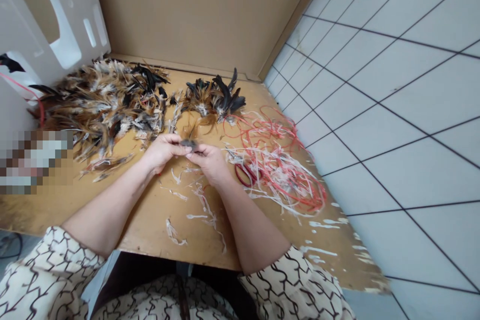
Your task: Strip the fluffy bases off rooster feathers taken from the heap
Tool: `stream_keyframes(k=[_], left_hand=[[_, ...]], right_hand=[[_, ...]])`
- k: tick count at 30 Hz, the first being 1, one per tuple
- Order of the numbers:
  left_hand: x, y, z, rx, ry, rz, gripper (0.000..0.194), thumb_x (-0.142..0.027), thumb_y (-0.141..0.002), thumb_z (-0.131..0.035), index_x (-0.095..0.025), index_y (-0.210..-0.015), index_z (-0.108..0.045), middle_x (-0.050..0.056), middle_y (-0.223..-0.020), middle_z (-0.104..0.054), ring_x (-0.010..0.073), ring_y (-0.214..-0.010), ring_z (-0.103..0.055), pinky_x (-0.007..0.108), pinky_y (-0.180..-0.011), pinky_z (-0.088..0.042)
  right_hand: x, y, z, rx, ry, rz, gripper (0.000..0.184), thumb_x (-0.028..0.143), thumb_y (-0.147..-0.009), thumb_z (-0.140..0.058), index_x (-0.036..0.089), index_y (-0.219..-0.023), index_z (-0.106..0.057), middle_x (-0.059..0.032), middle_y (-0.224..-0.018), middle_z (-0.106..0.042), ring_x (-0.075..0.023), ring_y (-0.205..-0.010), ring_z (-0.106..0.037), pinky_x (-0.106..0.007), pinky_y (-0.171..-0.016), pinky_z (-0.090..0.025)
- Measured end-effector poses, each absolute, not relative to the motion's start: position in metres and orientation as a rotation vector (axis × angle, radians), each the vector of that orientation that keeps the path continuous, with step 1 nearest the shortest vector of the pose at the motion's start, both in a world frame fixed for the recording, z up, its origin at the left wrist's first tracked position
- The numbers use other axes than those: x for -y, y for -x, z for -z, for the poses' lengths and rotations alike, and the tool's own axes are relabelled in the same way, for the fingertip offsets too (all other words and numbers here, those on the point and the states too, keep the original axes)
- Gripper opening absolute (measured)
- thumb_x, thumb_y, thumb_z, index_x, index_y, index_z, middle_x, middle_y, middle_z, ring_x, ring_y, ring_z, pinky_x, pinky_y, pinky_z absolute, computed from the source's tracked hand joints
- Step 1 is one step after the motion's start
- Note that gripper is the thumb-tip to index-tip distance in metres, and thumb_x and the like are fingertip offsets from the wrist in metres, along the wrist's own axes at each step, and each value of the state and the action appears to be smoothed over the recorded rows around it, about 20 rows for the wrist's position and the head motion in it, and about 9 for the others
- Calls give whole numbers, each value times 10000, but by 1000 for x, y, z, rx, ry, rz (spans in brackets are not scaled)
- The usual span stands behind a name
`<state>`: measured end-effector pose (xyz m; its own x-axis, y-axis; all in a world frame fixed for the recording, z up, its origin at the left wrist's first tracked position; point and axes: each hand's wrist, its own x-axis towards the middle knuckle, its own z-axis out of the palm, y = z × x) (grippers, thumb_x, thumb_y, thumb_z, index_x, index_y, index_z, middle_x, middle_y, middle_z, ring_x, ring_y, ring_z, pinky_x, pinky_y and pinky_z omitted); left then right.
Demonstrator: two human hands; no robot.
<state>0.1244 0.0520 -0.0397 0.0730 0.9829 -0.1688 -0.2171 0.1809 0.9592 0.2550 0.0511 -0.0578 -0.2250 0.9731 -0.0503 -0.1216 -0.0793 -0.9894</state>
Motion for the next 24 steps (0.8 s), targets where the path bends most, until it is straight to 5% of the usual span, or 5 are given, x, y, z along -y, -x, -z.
stream_keyframes(k=[14, 24], left_hand=[[-54, -121, 44, -1044, -957, -1083, 291, -234, -302, -824, -131, -427, -581, -32, -402, -513, 51, -413, -403, 197, -455, -285], [-64, -91, 30, -1464, -1110, -1369, 86, -204, -567, -675, -153, -617, -626, -37, -516, -557, 70, -453, -422, 204, -476, -327]], right_hand=[[-49, -252, 58, 1252, 1038, -1569, 138, 266, -497, -675, 160, -554, -608, 70, -469, -515, -52, -461, -364, -218, -504, -271], [-52, -250, 57, 1015, 1103, -1512, 184, 269, -477, -698, 171, -502, -544, 70, -428, -455, -46, -404, -325, -227, -450, -237]])
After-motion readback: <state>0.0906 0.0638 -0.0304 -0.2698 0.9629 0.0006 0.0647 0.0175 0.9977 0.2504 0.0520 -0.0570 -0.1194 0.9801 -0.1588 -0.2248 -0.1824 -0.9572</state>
